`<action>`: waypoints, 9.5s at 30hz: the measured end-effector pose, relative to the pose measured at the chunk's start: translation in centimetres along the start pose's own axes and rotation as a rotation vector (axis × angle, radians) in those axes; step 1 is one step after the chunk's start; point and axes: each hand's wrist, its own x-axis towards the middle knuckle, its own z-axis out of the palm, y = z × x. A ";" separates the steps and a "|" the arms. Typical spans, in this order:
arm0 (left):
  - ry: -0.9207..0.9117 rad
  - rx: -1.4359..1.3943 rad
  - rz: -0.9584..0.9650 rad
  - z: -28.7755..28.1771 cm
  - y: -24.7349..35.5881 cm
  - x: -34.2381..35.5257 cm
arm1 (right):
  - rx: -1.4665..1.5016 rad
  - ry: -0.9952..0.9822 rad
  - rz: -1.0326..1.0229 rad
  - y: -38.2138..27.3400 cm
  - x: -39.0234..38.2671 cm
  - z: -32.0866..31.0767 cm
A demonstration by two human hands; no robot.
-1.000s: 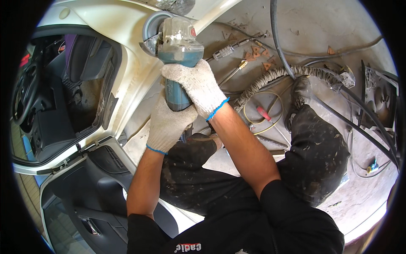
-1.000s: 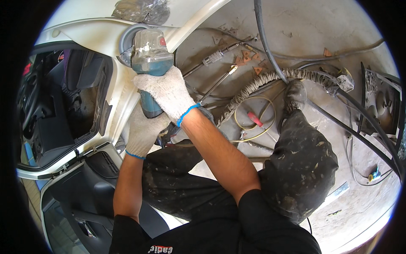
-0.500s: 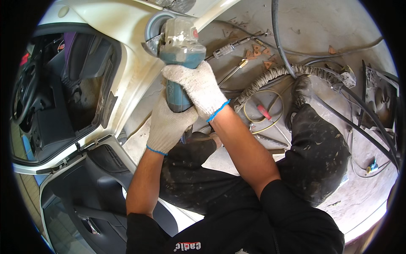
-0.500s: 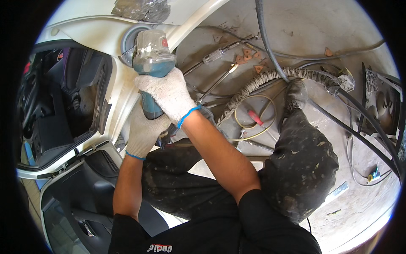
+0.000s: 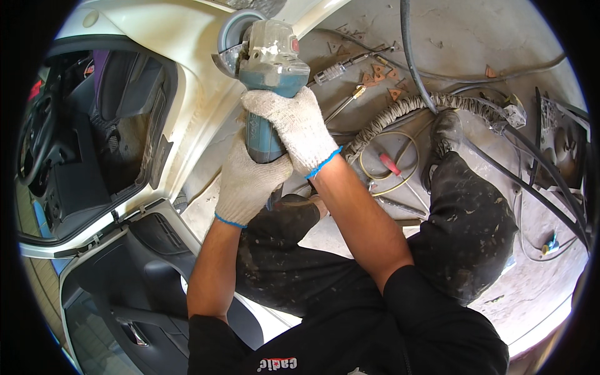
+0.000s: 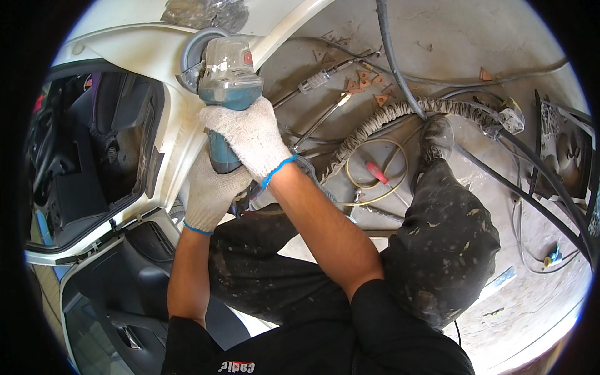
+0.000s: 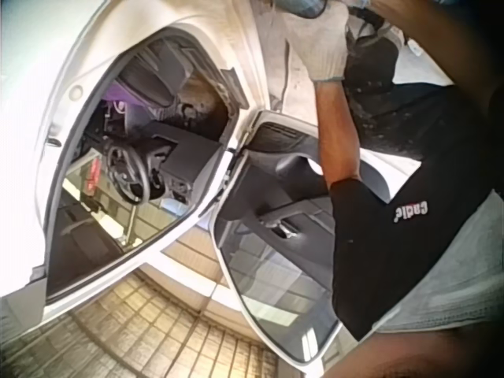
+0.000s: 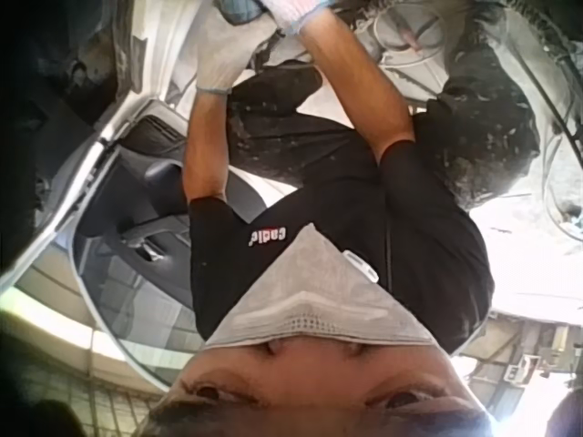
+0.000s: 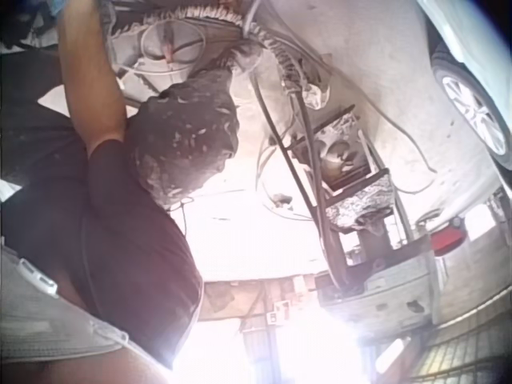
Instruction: The person uses a pneumatic hammer to tap a section of a car's inner door frame, then switches to an angle grinder to smooth the same area. Finally, the person uses a sanding block to manually sand the treated surface.
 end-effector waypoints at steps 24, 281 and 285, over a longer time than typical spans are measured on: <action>0.016 -0.102 -0.060 0.4 0.1 -0.2 | 0.023 0.009 0.089 -0.5 -0.1 -0.2; -0.209 -0.210 -0.195 2.8 0.7 3.4 | -0.244 0.232 -0.069 -2.1 1.7 -2.9; -0.209 -0.254 -0.254 2.6 1.6 3.1 | -0.125 0.197 -0.067 -1.9 1.6 -2.5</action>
